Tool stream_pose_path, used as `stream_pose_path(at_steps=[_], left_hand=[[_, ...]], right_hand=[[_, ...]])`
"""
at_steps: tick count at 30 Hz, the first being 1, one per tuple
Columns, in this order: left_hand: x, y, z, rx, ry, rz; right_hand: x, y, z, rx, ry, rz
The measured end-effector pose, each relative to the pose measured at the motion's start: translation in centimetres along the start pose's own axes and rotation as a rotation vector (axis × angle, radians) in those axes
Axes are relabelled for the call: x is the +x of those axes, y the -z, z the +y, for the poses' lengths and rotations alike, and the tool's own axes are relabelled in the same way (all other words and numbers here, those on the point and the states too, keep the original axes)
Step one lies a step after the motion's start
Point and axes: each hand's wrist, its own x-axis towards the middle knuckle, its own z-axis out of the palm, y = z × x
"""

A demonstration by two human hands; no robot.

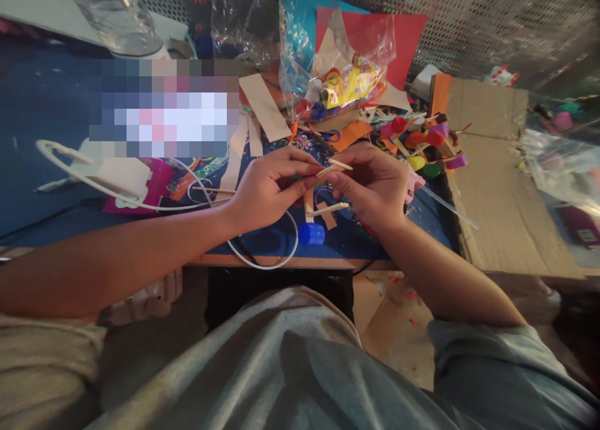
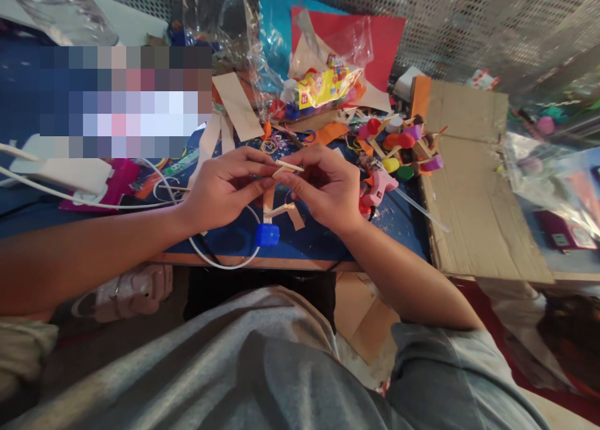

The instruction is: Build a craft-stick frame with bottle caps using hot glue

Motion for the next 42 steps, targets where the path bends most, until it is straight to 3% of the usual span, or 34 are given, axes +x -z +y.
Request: stream_pose_path(at_steps=[3, 7, 13, 16, 19, 21, 31, 42], left_hand=[[-0.1, 0.0, 0.4, -0.011, -0.005, 0.016], [-0.2, 0.0, 1.1, -0.097, 0.084, 0.047], [-0.1, 0.0, 0.1, -0.327, 0.229, 0.202], [0.2, -0.3, -0.2, -0.517, 0.367, 0.161], [0.5, -0.7, 0.3, -0.709, 0.575, 0.031], [0.5, -0.8, 0.8, -0.802, 0.623, -0.046], [0.4, -0.6, 1.2, -0.900, 0.664, -0.141], [0.4, -0.6, 1.2, -0.861, 0.616, -0.167]], right_hand=[[0.1, 0.0, 0.3, 0.045, 0.039, 0.004], [0.4, 0.2, 0.9, 0.075, 0.152, 0.025], [0.5, 0.4, 0.6, 0.040, 0.275, 0.095], [0.5, 0.5, 0.7, 0.010, 0.298, 0.122], [0.6, 0.8, 1.2, -0.003, 0.331, 0.129], [0.8, 1.0, 1.6, -0.012, 0.359, 0.114], [0.6, 1.1, 1.9, -0.037, 0.371, 0.086], [0.7, 0.9, 2.0, -0.006, 0.357, 0.154]])
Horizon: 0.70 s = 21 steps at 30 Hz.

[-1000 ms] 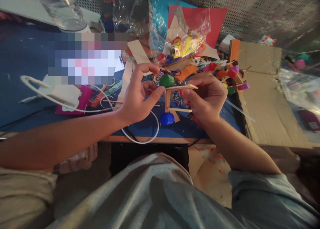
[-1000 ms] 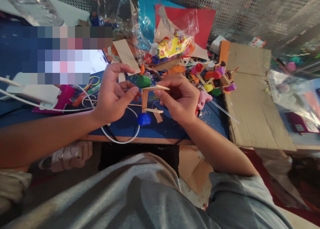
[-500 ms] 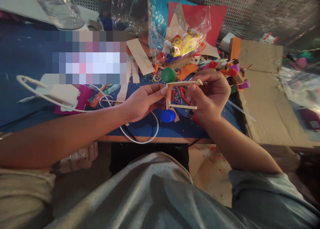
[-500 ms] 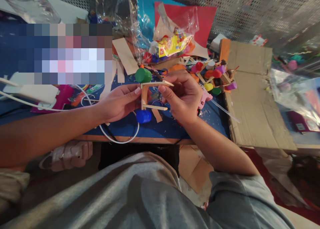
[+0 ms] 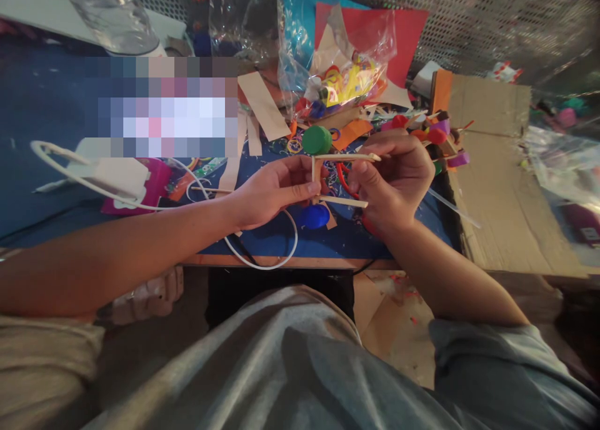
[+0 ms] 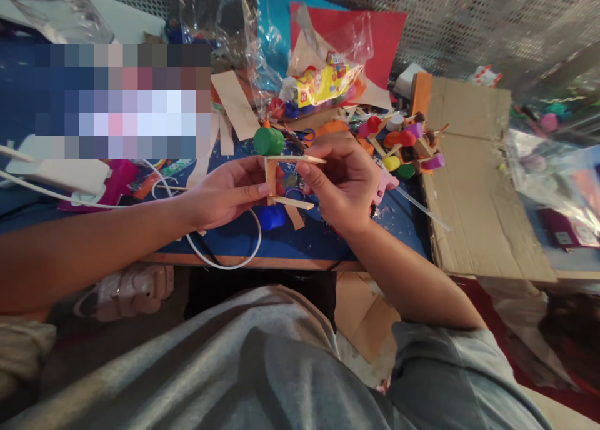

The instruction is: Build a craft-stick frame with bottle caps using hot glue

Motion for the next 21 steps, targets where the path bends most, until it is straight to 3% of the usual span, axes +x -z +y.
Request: stream_pose_path(at_steps=[4, 13, 21], left_hand=[[0.1, 0.3, -0.2, 0.079, -0.049, -0.009], [-0.5, -0.1, 0.4, 0.597, -0.151, 0.038], [-0.7, -0.1, 0.4, 0.651, -0.192, 0.052]], right_hand=[[0.1, 0.1, -0.5, -0.045, 0.010, 0.013], [0.7, 0.2, -1.9, -0.213, 0.302, -0.122], [0.8, 0.1, -2.2, -0.281, 0.348, -0.135]])
